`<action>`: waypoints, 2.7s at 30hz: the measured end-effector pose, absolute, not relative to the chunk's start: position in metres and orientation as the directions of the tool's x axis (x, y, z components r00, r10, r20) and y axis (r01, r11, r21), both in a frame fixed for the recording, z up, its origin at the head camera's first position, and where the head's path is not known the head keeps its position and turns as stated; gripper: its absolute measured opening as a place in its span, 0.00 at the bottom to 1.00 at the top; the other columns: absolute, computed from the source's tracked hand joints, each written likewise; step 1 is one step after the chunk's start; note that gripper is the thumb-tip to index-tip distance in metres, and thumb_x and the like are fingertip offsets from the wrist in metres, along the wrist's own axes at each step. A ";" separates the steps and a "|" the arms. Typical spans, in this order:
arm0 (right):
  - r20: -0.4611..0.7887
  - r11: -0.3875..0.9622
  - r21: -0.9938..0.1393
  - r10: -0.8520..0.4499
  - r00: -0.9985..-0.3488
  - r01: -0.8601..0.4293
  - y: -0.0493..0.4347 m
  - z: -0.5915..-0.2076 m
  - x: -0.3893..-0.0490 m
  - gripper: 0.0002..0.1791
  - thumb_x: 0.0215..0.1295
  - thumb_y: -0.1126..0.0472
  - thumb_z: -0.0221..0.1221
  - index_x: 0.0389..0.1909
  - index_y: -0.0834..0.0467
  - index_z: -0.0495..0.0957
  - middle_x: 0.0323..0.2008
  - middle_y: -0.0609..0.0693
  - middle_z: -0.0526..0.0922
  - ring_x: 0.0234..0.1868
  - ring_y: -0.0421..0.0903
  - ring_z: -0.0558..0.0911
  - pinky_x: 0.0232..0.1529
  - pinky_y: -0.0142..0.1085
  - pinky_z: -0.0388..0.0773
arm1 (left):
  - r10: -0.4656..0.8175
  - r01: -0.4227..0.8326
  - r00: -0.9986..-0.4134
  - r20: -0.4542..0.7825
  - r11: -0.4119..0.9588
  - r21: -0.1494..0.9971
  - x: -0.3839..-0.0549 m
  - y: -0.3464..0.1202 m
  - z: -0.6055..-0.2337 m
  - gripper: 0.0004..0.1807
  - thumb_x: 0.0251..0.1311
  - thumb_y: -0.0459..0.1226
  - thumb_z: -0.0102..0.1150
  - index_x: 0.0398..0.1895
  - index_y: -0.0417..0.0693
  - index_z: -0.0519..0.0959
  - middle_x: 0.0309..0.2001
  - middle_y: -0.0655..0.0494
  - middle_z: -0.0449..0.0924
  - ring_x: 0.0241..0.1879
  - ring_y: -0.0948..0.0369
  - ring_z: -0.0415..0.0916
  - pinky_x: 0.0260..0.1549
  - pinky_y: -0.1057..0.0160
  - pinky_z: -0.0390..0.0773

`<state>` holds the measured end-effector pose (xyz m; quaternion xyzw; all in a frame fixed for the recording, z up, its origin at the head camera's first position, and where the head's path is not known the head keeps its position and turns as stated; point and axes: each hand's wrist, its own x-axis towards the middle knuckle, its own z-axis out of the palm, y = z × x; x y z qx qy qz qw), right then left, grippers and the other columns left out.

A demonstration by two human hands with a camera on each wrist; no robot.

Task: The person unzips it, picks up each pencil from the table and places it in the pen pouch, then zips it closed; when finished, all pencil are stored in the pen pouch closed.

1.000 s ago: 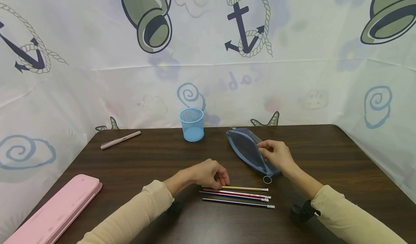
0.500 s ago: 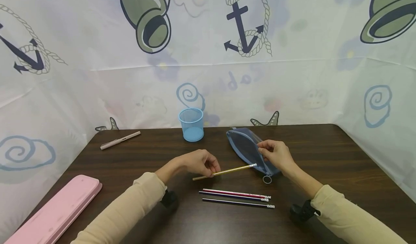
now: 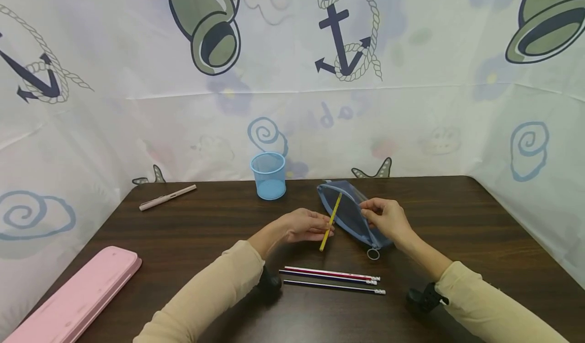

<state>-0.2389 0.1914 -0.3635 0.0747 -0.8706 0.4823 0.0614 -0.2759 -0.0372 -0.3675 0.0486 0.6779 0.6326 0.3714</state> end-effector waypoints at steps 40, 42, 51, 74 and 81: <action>0.167 0.514 -0.835 -0.104 -0.981 -0.196 0.188 -0.361 -0.234 0.09 0.64 0.70 0.57 0.42 0.72 0.78 0.34 0.62 0.83 0.30 0.46 0.82 0.29 0.35 0.83 | 0.221 -0.336 -0.931 -0.289 -0.219 0.916 -0.256 0.053 -0.384 0.29 0.57 0.18 0.51 0.64 0.27 0.60 0.56 0.34 0.72 0.51 0.46 0.77 0.49 0.55 0.79; 0.168 0.516 -0.834 -0.102 -0.980 -0.197 0.188 -0.362 -0.233 0.09 0.63 0.70 0.57 0.42 0.71 0.78 0.34 0.62 0.83 0.29 0.44 0.81 0.29 0.34 0.82 | 0.224 -0.331 -0.933 -0.283 -0.221 0.917 -0.255 0.052 -0.384 0.29 0.57 0.17 0.51 0.64 0.28 0.60 0.57 0.34 0.70 0.52 0.46 0.76 0.50 0.56 0.79; 0.200 0.523 -0.822 -0.102 -0.974 -0.224 0.193 -0.363 -0.235 0.09 0.63 0.70 0.58 0.42 0.71 0.79 0.32 0.62 0.83 0.26 0.41 0.80 0.29 0.37 0.82 | 0.465 -0.334 -0.841 -0.276 -0.045 0.942 -0.246 0.019 -0.376 0.22 0.61 0.23 0.52 0.60 0.31 0.68 0.54 0.36 0.73 0.52 0.50 0.77 0.52 0.57 0.77; 0.200 0.515 -0.829 -0.092 -0.975 -0.219 0.195 -0.364 -0.233 0.08 0.62 0.69 0.58 0.40 0.68 0.80 0.29 0.55 0.83 0.25 0.39 0.78 0.29 0.38 0.82 | 0.797 0.196 -0.554 -0.240 0.405 0.893 -0.243 -0.066 -0.380 0.13 0.51 0.22 0.63 0.42 0.33 0.80 0.35 0.49 0.82 0.34 0.65 0.78 0.35 0.72 0.79; 0.182 0.532 -0.822 -0.094 -0.979 -0.204 0.196 -0.363 -0.233 0.09 0.63 0.69 0.58 0.42 0.69 0.79 0.31 0.59 0.83 0.25 0.39 0.78 0.30 0.38 0.82 | 0.804 0.288 -0.557 -0.209 0.423 0.859 -0.244 -0.066 -0.381 0.11 0.49 0.22 0.64 0.38 0.35 0.82 0.31 0.49 0.83 0.30 0.69 0.77 0.32 0.73 0.79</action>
